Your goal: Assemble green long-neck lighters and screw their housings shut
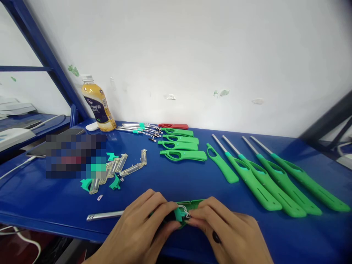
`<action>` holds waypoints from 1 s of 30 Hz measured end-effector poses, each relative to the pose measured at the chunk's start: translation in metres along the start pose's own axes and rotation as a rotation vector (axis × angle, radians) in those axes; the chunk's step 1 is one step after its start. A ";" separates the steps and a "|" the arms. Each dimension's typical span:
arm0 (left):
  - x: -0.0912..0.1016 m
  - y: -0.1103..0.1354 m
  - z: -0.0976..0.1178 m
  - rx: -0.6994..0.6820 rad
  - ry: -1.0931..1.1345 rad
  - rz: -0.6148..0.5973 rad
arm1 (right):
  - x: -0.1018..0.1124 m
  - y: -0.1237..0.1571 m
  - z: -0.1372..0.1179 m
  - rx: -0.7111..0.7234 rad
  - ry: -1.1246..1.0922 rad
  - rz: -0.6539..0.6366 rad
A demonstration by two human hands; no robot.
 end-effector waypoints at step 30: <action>-0.007 -0.002 -0.002 -0.001 0.007 -0.055 | -0.001 0.004 0.006 -0.072 0.110 -0.144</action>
Point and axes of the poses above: each hand's wrist, its own y-axis away from the middle knuckle, its own x-axis out of the back of the hand, z = x × y, the point moved 9 cm from there along -y, towards the middle knuckle, and after that the axes turned 15 degrees about -y, right-handed, at the moved point
